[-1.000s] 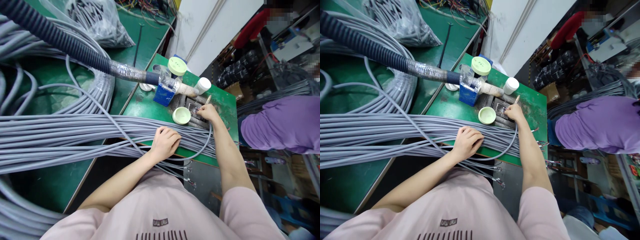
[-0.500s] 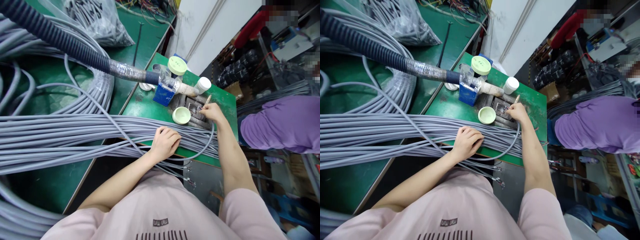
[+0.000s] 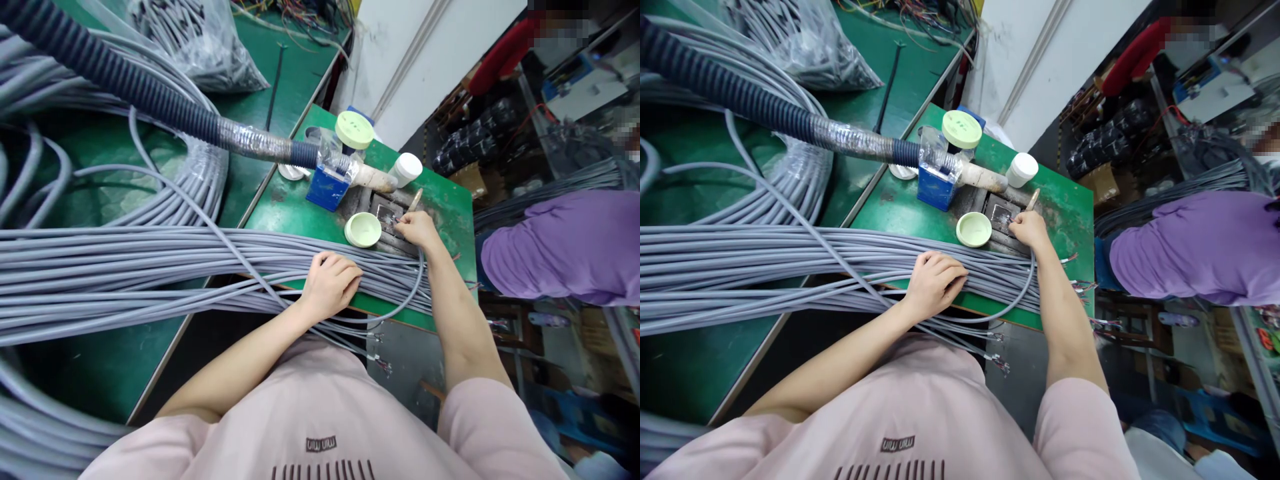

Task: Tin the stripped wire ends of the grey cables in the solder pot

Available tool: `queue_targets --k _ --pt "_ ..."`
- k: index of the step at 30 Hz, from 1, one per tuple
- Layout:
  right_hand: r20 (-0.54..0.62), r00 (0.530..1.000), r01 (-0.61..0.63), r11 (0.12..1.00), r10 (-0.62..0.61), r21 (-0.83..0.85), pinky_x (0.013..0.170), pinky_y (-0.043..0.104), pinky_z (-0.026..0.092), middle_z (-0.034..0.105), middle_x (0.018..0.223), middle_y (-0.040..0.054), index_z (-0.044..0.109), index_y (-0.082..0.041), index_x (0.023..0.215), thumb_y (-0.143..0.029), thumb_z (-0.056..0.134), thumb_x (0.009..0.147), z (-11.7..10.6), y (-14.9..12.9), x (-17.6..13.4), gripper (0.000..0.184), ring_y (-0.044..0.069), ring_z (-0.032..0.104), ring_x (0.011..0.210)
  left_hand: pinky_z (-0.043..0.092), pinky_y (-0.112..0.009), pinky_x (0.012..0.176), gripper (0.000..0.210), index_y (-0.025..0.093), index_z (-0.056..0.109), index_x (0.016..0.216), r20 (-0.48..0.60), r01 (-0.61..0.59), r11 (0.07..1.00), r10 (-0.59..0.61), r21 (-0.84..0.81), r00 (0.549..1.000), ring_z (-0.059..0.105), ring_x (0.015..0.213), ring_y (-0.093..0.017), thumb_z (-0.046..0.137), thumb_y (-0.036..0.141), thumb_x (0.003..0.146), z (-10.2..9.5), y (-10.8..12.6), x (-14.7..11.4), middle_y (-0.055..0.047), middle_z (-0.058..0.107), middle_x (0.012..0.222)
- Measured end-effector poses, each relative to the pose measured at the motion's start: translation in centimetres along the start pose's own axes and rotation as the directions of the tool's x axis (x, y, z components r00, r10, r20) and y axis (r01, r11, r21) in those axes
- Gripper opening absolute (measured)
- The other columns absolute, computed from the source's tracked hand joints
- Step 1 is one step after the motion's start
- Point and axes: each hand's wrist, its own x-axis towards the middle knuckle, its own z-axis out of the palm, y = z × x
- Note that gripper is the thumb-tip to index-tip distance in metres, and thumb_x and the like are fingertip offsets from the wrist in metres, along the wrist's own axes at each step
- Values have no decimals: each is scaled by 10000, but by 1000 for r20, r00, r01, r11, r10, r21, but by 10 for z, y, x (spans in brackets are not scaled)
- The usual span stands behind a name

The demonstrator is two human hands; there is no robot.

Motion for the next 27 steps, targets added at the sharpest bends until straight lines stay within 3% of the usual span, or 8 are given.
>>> queue_targets --k 7,12,15,17,19,21,24,27 --pt "5 1000 -1 997 2 -81 636 261 405 694 784 66 739 -149 783 -253 576 742 4 0 2 198 207 623 769 350 -395 945 117 214 633 956 7 0 1000 0 -4 1000 607 928 -161 523 223 918 1 -1 -1 -20 709 964" --pt "4 1000 9 996 -8 -93 632 257 411 689 760 60 724 -163 728 -244 582 715 2 -4 0 164 205 621 756 353 -402 947 131 214 636 962 18 6 1000 -5 -9 1000 607 935 -168 512 226 922 1 -1 -1 -30 709 972" --pt "-16 1000 4 1000 -4 -5 580 248 370 626 639 33 667 -159 632 -219 591 678 -8 -4 -12 108 176 574 668 354 -395 936 115 215 630 955 7 -1 1000 1 -7 1000 609 927 -162 521 221 918 1 -1 0 -20 711 965" --pt "-16 1000 -5 984 8 177 528 244 331 547 539 4 612 -158 585 -236 595 667 -17 -3 -28 115 141 508 563 354 -392 927 104 216 627 943 1 -3 1000 3 -2 1000 609 917 -161 527 221 917 1 -1 0 -15 712 959" --pt "11 1000 -14 898 10 440 477 235 293 472 473 -27 562 -168 575 -288 609 663 -25 -2 -51 156 110 431 470 354 -392 919 99 216 626 935 -2 -6 1000 6 3 1000 611 908 -162 528 222 917 1 -1 0 -15 712 957" --pt "34 999 -10 751 -17 660 444 224 270 430 449 -49 524 -180 579 -332 630 652 -31 -5 -78 199 90 383 422 355 -390 913 96 214 627 932 -7 -16 1000 16 2 1000 614 904 -162 532 220 916 0 -1 1 -15 712 951" --pt "20 998 20 605 -59 796 423 210 261 417 455 -60 507 -184 581 -360 658 655 -34 -17 -117 243 76 363 404 365 -384 903 90 213 632 923 -31 -25 999 25 -19 999 617 897 -159 543 224 912 -1 0 0 -12 712 932" --pt "14 995 41 554 -94 832 416 205 260 429 470 -58 531 -182 597 -364 654 677 -32 -33 -146 234 73 363 407 398 -374 871 108 212 642 908 -55 6 996 -11 -91 998 617 898 -166 541 252 917 -5 1 0 -20 712 919"
